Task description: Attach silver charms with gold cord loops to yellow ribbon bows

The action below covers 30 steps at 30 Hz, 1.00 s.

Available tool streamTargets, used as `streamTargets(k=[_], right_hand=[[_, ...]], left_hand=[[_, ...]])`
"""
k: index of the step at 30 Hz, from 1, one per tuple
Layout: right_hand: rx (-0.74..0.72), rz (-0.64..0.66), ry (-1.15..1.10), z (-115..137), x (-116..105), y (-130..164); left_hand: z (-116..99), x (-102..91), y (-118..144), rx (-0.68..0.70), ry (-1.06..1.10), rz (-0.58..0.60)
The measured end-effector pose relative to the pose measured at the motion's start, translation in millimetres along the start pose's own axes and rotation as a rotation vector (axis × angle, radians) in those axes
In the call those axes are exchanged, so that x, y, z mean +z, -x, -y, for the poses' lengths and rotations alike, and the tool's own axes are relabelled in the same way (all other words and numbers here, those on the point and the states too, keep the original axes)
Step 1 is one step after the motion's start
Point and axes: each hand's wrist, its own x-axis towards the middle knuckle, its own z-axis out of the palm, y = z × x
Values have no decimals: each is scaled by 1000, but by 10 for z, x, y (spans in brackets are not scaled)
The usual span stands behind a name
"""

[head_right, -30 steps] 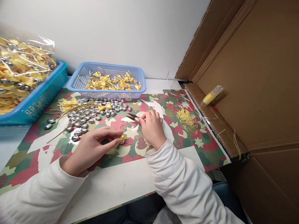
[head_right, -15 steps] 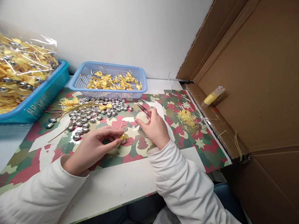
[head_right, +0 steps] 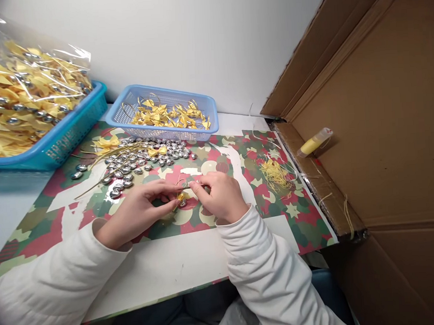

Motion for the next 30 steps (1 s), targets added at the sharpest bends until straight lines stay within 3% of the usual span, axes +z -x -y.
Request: streamTargets(k=[9,30], right_hand=[[55,-21,135,-6,58,-7],[63,17,74,31,107,-20]], left_hand=[[-12,-9,6,1,8,8],[-2,-7,8,14,9,19]])
